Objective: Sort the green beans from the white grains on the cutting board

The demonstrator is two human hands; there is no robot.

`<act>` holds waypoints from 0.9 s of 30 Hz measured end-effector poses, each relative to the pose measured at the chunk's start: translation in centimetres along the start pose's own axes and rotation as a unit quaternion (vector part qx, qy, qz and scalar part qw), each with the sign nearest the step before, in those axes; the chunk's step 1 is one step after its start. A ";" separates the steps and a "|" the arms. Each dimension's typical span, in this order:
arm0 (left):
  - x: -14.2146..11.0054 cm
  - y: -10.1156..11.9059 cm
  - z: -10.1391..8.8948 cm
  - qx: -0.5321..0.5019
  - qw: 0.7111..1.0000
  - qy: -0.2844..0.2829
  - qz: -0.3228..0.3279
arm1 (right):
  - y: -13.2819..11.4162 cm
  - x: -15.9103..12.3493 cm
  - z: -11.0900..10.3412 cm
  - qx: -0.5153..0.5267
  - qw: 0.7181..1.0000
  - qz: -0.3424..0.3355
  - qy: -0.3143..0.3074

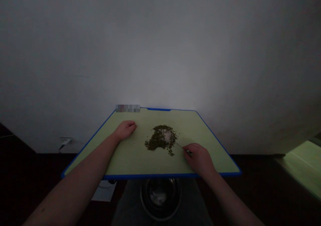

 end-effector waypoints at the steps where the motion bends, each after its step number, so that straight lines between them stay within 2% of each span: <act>1: 0.0 0.0 0.0 0.001 1.000 0.001 0.001 | -0.1 0.1 0.0 0.008 1.000 -0.003 0.001; 20: 0.1 0.2 -0.1 0.002 1.000 -0.001 0.008 | -0.3 -0.6 -0.5 0.094 0.996 0.000 -0.011; 27: 0.1 -0.2 0.2 -0.011 1.000 -0.003 0.001 | -0.1 -0.2 -0.7 0.130 0.990 0.034 -0.031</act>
Point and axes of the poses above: each hand's wrist, its own x-axis towards the middle knuckle, its own z-axis out of the palm, y = z × x, the point moved 4 cm from there along x, towards the middle knuckle, and after that the axes turned 3 degrees about y, right-handed, at the moved point
